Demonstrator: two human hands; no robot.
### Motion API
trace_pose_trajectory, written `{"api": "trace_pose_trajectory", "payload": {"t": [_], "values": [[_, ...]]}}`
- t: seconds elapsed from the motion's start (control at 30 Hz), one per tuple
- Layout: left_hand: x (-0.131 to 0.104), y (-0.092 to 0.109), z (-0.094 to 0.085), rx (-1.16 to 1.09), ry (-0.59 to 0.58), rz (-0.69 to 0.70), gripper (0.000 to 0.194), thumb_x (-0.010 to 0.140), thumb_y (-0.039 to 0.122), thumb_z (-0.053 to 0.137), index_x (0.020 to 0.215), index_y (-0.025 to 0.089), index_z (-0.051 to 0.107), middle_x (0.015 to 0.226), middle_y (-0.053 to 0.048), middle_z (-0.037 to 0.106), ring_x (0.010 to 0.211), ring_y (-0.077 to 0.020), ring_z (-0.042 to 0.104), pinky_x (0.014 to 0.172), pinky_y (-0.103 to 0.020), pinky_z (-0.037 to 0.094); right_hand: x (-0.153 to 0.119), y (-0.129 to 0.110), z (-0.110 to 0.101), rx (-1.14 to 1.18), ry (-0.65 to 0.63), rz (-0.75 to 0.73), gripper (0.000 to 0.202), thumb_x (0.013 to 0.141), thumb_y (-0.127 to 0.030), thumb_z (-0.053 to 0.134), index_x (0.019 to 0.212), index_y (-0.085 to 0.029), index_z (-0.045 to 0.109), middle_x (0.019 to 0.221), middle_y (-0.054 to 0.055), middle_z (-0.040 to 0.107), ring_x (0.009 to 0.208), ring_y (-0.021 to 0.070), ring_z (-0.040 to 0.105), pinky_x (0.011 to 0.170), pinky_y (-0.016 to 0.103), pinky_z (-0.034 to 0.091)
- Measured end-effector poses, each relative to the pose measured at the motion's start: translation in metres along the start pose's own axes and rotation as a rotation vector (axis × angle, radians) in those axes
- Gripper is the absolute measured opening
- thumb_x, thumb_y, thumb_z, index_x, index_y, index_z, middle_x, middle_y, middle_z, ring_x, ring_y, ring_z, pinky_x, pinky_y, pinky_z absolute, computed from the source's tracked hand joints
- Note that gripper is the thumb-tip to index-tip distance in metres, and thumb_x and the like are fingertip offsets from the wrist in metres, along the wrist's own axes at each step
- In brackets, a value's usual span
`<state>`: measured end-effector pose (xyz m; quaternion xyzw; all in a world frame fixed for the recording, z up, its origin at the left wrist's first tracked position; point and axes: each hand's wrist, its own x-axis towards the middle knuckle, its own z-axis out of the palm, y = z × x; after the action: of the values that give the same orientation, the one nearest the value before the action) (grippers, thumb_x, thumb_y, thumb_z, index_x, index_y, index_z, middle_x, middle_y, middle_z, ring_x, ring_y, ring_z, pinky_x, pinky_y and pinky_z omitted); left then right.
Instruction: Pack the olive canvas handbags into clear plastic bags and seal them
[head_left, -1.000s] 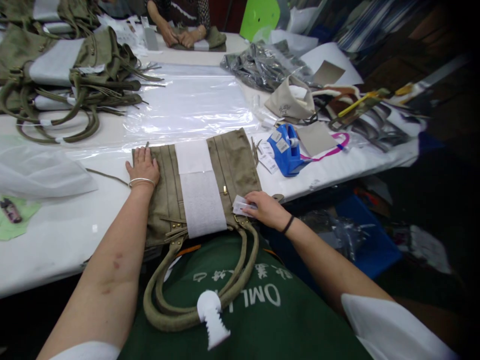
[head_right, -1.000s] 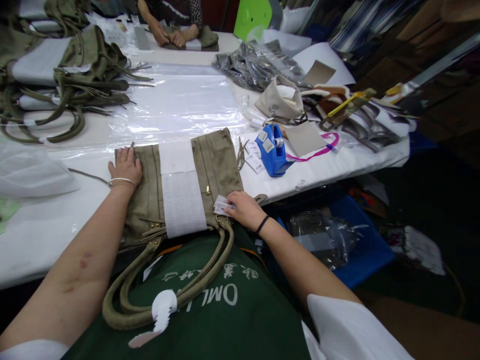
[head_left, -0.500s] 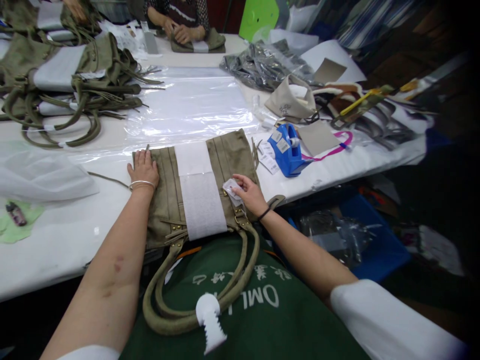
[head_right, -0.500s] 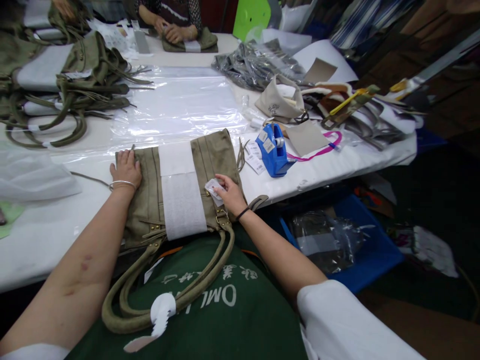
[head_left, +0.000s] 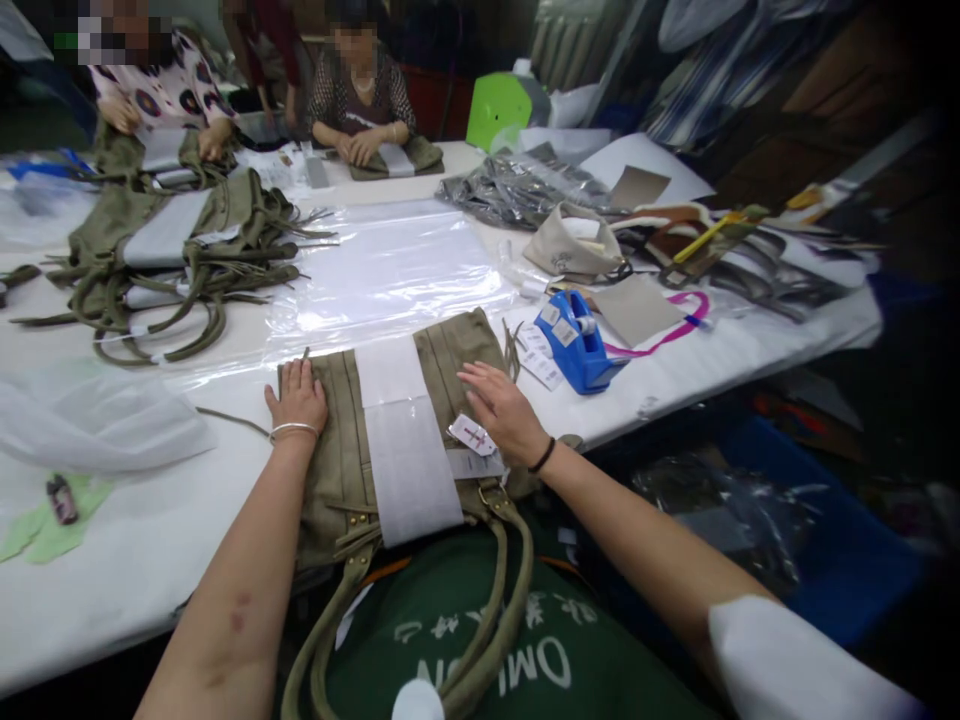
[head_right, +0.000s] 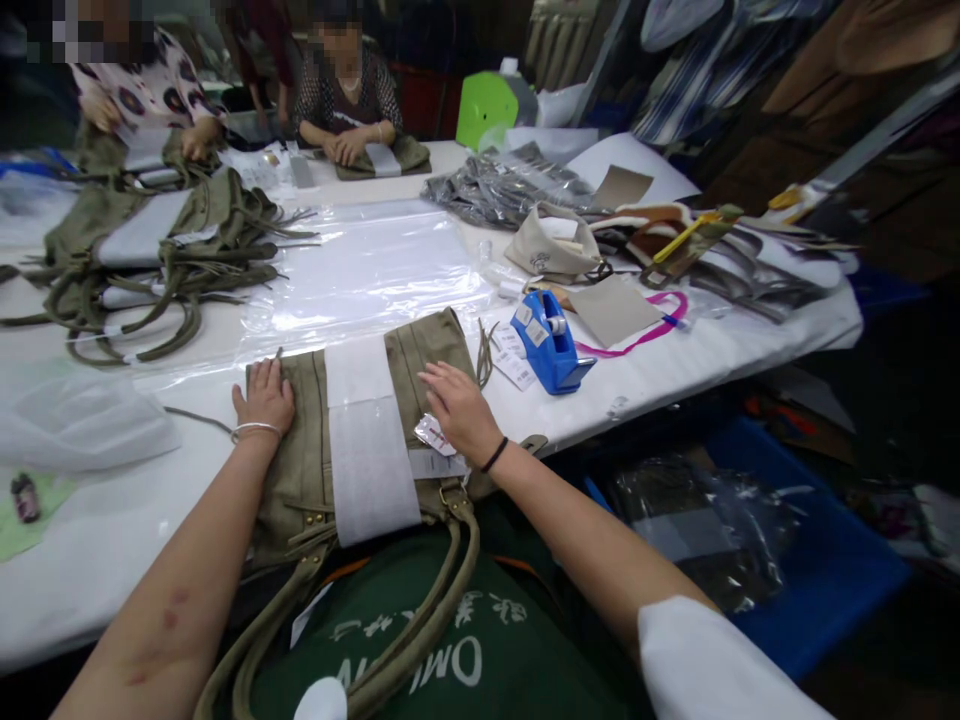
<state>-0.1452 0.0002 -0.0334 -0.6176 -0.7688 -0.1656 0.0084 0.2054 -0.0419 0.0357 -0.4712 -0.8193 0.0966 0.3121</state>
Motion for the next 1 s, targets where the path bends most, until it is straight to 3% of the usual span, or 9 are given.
{"api": "trace_pose_trajectory", "payload": {"t": [0.1,0.2,0.33,0.43,0.73,0.87,1.0], "values": [[0.000,0.001,0.002,0.061,0.013,-0.005,0.056,0.100,0.029,0.025,0.153,0.013,0.035,0.162,-0.012,0.028,0.151,-0.0232,0.020,0.122,-0.057,0.005,0.052,0.009,0.007,-0.143,-0.019,-0.057,0.044,0.099,-0.031,0.046,0.139,-0.014,0.056,0.151,0.011,0.048,0.145,0.0243,0.034,0.120,0.046,0.030],[-0.002,0.000,0.005,0.117,0.000,-0.034,0.057,0.100,0.029,0.025,0.153,0.013,0.034,0.163,-0.011,0.026,0.152,-0.0229,0.019,0.123,-0.057,0.003,0.084,0.046,0.029,-0.300,-0.054,0.037,0.057,0.099,-0.040,0.045,0.146,-0.008,0.047,0.158,0.015,0.036,0.150,0.0303,0.022,0.122,0.051,0.019],[-0.005,-0.002,0.007,0.172,-0.048,-0.073,0.058,0.100,0.030,0.024,0.155,0.013,0.029,0.163,-0.011,0.024,0.152,-0.0235,0.017,0.123,-0.058,0.004,0.086,0.104,0.060,-0.376,-0.168,0.302,0.070,0.099,-0.054,0.035,0.155,-0.011,0.034,0.162,0.014,0.025,0.148,0.0366,0.024,0.119,0.057,0.021],[-0.004,0.000,0.007,0.212,-0.068,-0.090,0.059,0.100,0.029,0.023,0.156,0.012,0.027,0.164,-0.010,0.022,0.153,-0.0222,0.016,0.123,-0.056,0.004,0.079,0.122,0.070,-0.392,-0.184,0.333,0.075,0.098,-0.060,0.029,0.157,-0.013,0.029,0.164,0.010,0.022,0.149,0.0378,0.022,0.120,0.055,0.019],[0.002,-0.013,0.006,0.259,-0.135,-0.060,0.058,0.101,0.032,0.021,0.156,0.016,0.027,0.163,-0.006,0.024,0.152,-0.0203,0.017,0.122,-0.059,0.008,0.078,0.123,0.071,-0.380,-0.153,0.332,0.074,0.098,-0.062,0.025,0.155,-0.015,0.034,0.163,0.009,0.026,0.151,0.0358,0.014,0.119,0.059,0.017],[0.004,-0.013,0.006,0.281,-0.098,-0.049,0.057,0.101,0.030,0.022,0.155,0.016,0.029,0.162,-0.009,0.026,0.152,-0.0221,0.019,0.122,-0.060,0.006,0.090,0.099,0.049,-0.410,-0.104,0.285,0.070,0.098,-0.059,0.032,0.149,-0.012,0.045,0.159,0.014,0.034,0.151,0.0382,0.011,0.118,0.063,0.012],[0.014,-0.010,0.002,0.330,-0.021,0.073,0.056,0.098,0.026,0.030,0.151,0.010,0.039,0.160,-0.013,0.030,0.152,-0.0267,0.020,0.123,-0.057,-0.001,0.109,0.074,0.035,-0.414,0.014,0.091,0.066,0.098,-0.055,0.038,0.144,-0.009,0.050,0.159,0.016,0.034,0.152,0.0352,0.012,0.122,0.054,0.007]]}}
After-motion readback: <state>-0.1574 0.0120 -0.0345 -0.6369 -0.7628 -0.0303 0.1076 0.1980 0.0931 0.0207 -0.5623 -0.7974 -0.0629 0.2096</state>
